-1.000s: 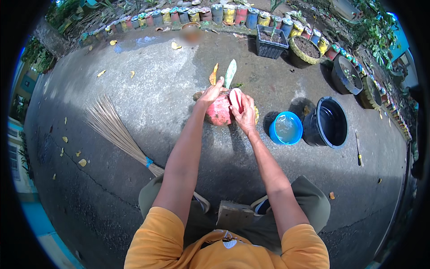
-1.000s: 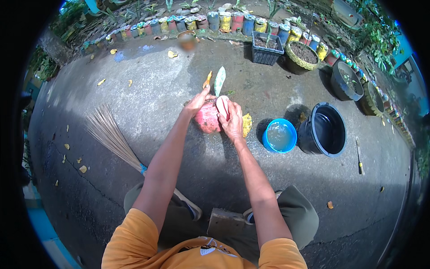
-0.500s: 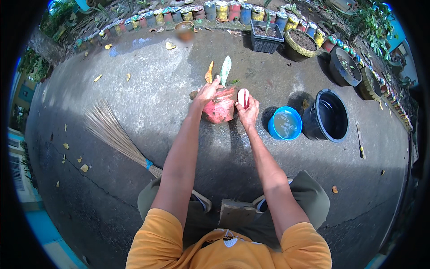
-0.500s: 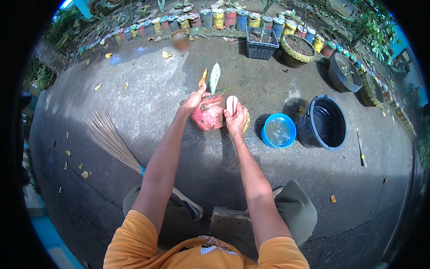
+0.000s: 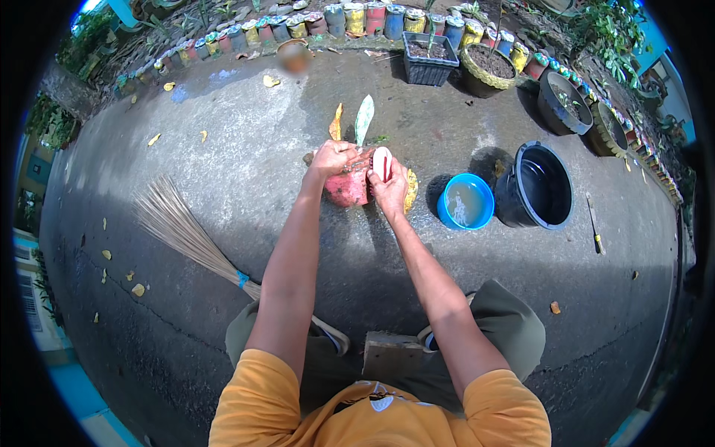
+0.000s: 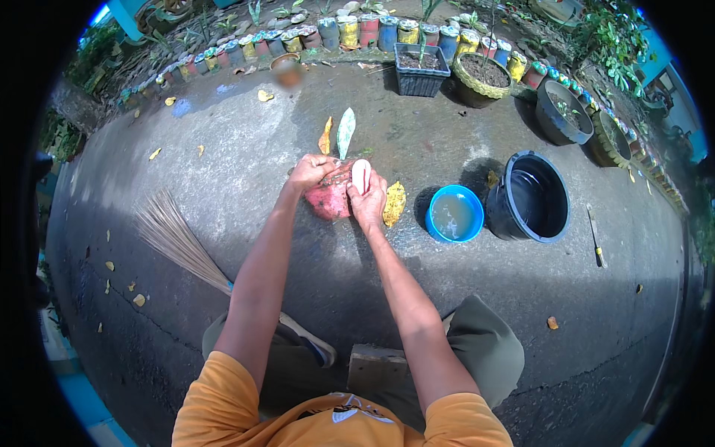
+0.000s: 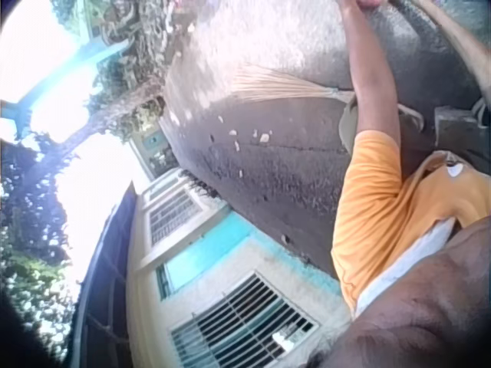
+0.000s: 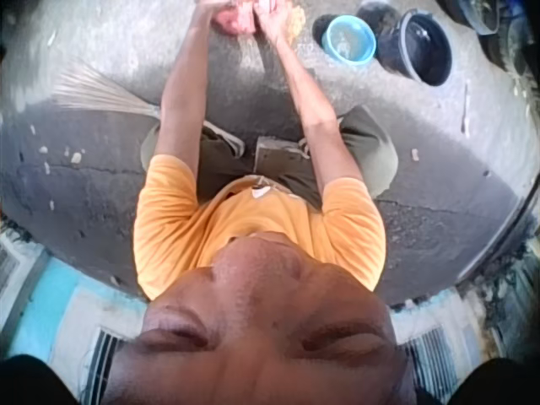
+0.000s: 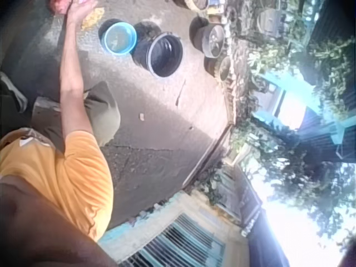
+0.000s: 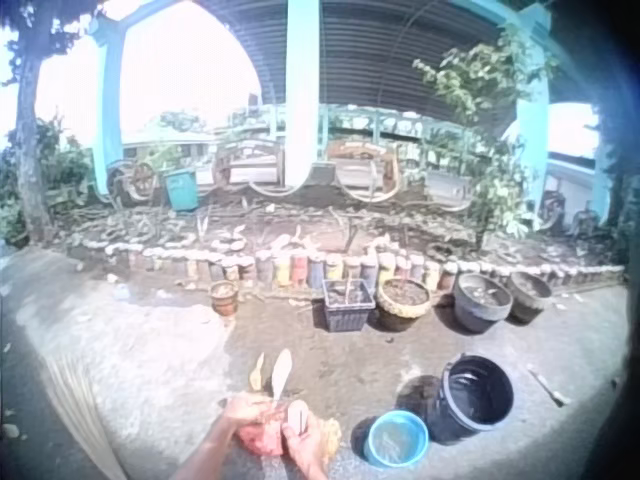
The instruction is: The person sits on the ground and uses a knife to peel a large pink fruit. They remove the skin in strips and place the peeled pieces into a blue bowl. The person continues peeling the fruit until the end of the clip.
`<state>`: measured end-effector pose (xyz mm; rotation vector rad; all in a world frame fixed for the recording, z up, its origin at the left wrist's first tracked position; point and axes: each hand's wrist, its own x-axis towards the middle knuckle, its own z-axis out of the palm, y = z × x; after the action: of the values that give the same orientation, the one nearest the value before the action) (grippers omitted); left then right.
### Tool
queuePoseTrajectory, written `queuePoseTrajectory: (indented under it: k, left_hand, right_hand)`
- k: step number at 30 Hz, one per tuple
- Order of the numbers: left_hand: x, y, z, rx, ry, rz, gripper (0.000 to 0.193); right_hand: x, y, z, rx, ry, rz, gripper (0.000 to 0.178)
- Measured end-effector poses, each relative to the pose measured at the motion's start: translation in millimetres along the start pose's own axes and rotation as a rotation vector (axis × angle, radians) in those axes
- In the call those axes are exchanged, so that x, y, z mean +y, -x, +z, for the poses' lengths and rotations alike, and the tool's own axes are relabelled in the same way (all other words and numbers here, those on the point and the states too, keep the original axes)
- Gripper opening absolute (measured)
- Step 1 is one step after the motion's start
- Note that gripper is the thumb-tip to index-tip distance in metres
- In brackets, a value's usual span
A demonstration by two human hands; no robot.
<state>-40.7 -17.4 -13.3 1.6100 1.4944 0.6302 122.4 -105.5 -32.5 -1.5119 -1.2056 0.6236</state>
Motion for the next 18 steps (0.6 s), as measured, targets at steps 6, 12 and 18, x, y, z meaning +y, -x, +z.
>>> queuePoseTrajectory:
  k: [6,12,18]
  left_hand:
    - [-12.5,-8.0,4.3,-0.032,0.070,-0.024,0.022]
    - [-17.9,-9.8,4.4,-0.004,0.089,0.038,0.021]
    - [-0.2,-2.3,0.2,-0.010,0.119,-0.031,0.023]
  right_hand:
    - [1.7,-1.4,0.8,-0.017,0.055,-0.057,0.062]
    - [6.5,-5.5,-0.8,0.006,0.097,-0.063,0.060]
    - [12.7,14.9,-4.2,-0.101,0.138,-0.078,0.062]
